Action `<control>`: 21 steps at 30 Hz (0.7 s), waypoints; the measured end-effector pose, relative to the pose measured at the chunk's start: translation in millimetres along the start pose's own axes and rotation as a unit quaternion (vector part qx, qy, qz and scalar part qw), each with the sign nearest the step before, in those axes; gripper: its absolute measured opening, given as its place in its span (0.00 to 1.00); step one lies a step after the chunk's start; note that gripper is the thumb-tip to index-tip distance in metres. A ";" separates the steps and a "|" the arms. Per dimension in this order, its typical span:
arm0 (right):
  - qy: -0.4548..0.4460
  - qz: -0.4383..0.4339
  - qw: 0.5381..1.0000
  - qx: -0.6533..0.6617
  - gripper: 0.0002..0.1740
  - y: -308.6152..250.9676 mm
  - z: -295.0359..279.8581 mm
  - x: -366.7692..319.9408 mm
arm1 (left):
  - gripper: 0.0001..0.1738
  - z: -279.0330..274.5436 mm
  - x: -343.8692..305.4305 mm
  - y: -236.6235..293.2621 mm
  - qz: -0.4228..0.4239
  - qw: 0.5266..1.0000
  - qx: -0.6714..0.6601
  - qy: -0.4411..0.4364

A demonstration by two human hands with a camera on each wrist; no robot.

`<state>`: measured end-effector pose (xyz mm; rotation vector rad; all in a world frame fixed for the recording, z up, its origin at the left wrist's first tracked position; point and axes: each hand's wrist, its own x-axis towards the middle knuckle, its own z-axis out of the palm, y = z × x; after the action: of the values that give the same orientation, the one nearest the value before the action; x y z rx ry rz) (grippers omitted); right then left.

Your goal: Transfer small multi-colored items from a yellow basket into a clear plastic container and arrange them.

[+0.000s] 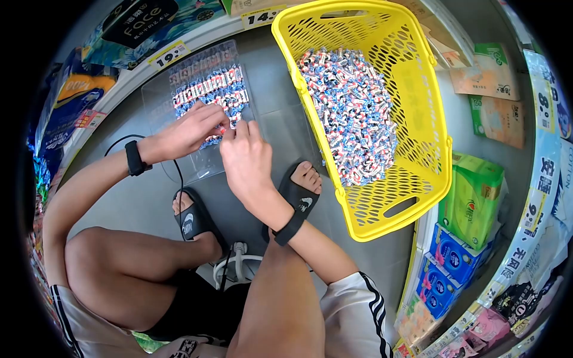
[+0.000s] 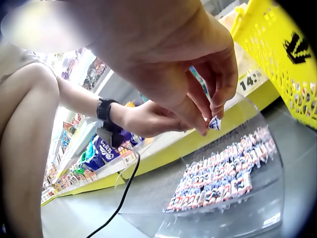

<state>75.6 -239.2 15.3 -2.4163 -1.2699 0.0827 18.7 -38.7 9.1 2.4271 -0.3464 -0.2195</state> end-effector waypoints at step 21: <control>-0.062 0.156 0.978 -0.125 0.06 11.8 129.6 10.1 | 0.52 53.2 -15.1 -54.3 -0.040 0.981 0.160 -0.105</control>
<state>60.0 -194.8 -106.3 -2.8529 -0.9899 0.1753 1.7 -25.6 -65.4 2.7447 -0.4032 -0.4906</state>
